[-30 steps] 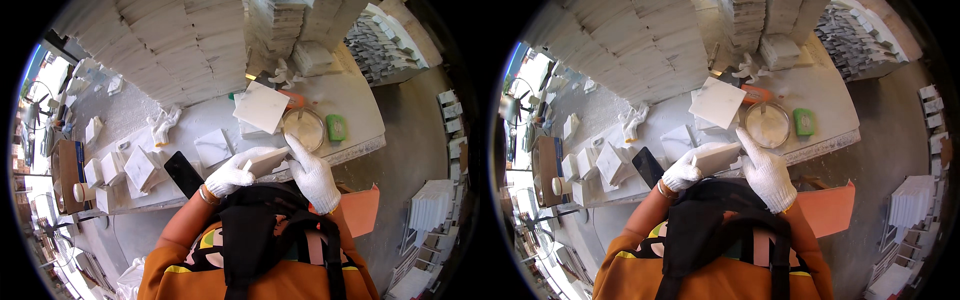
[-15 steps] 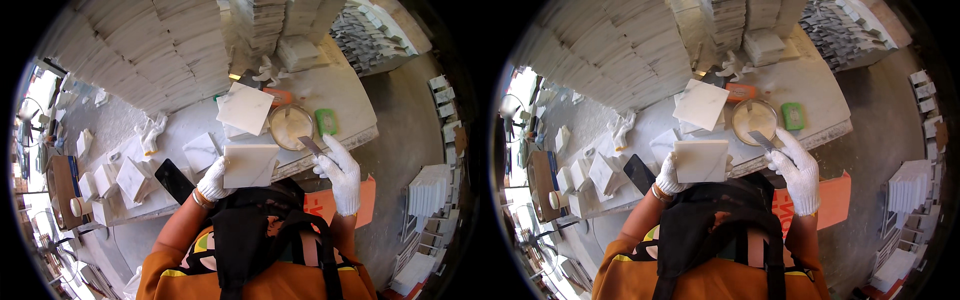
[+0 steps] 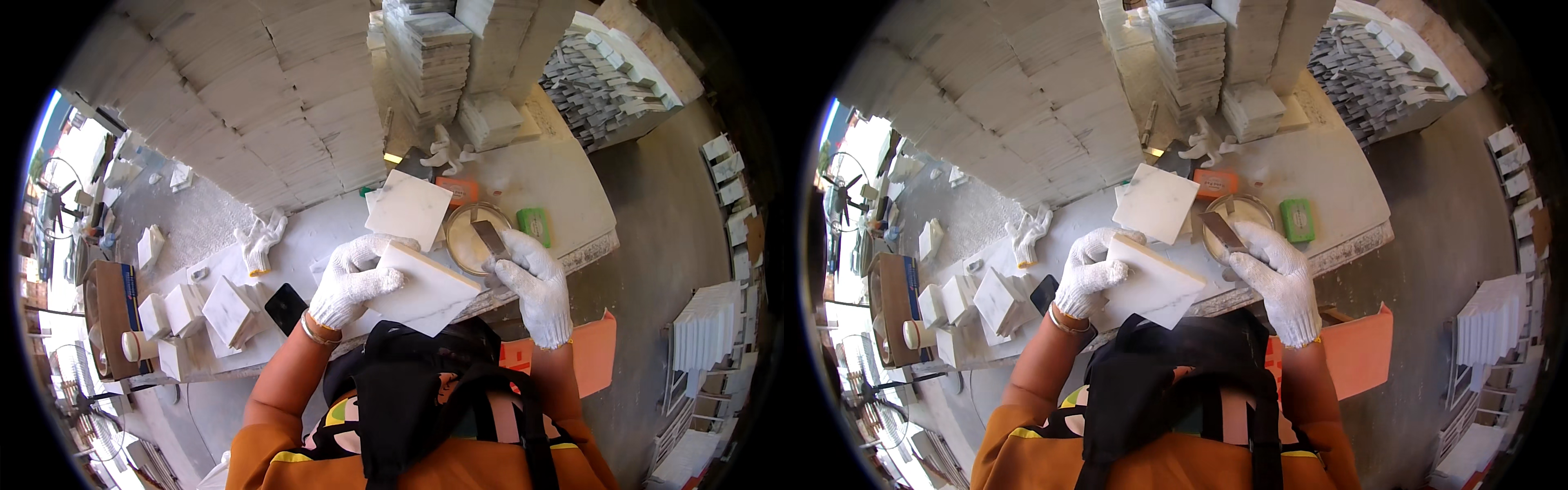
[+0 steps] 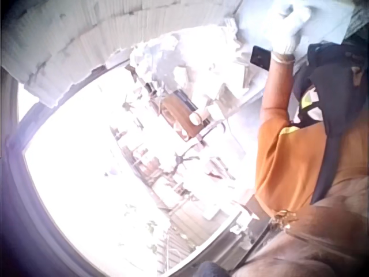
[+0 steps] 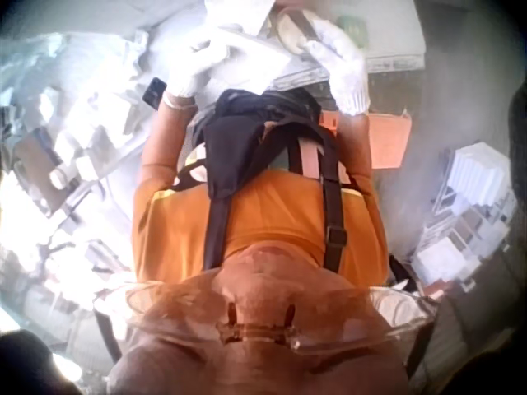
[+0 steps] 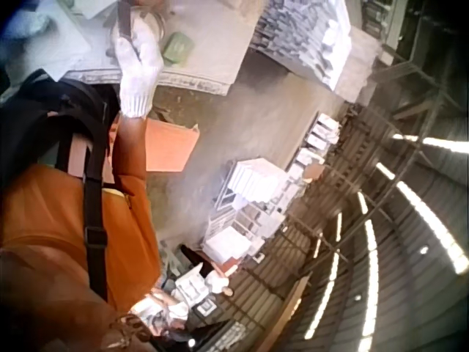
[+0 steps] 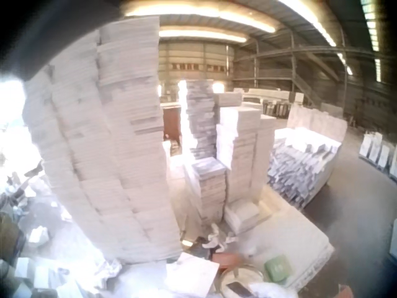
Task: The person applies a white paste to the edges of small square tiles using a metal spatula, then smooths and sands the edges with a green block. The person handles tiles one at a time, repeatedly applying paste and sanding edges.
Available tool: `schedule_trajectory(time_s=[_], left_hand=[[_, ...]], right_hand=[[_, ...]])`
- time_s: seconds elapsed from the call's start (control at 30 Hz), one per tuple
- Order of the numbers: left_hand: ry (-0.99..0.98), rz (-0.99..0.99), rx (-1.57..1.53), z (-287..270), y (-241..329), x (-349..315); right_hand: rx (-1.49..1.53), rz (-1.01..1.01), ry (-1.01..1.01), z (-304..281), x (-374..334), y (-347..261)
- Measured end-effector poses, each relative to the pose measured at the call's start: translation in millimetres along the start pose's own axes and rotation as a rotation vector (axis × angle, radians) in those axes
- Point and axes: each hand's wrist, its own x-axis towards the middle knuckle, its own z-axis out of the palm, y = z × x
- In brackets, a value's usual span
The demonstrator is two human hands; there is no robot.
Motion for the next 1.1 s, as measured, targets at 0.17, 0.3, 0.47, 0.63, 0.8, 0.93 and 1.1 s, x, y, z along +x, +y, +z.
schedule_trajectory(time_s=[0.17, 0.3, 0.47, 0.63, 0.8, 0.93, 1.1], left_hand=[[0.007, 0.137, 0.021, 2.6, 30.5, 38.6], [-0.067, 0.173, 0.114, -5.3, 40.9, 65.9], [-0.081, 0.168, 0.257, -25.1, 41.7, 83.1], [-0.068, 0.197, 0.223, -41.1, 27.1, 94.6], [-0.056, 0.169, 0.178, -49.4, 23.7, 95.1], [-0.04, 0.092, 0.247, -57.2, 27.2, 91.2], [-0.04, 0.099, 0.204, -50.8, 29.5, 84.4]], right_hand=[[0.297, 0.047, -0.088, 6.8, 18.7, 6.4], [0.361, 0.062, -0.068, 16.5, 40.4, 5.2], [0.277, 0.112, -0.042, 22.1, 54.6, 11.9], [0.202, 0.102, -0.098, 21.7, 67.2, 15.7], [0.124, 0.097, -0.147, 27.2, 77.0, 2.6], [-0.017, 0.09, -0.164, 34.7, 79.4, -10.4], [-0.227, -0.066, -0.255, 28.1, 92.1, -36.1]])
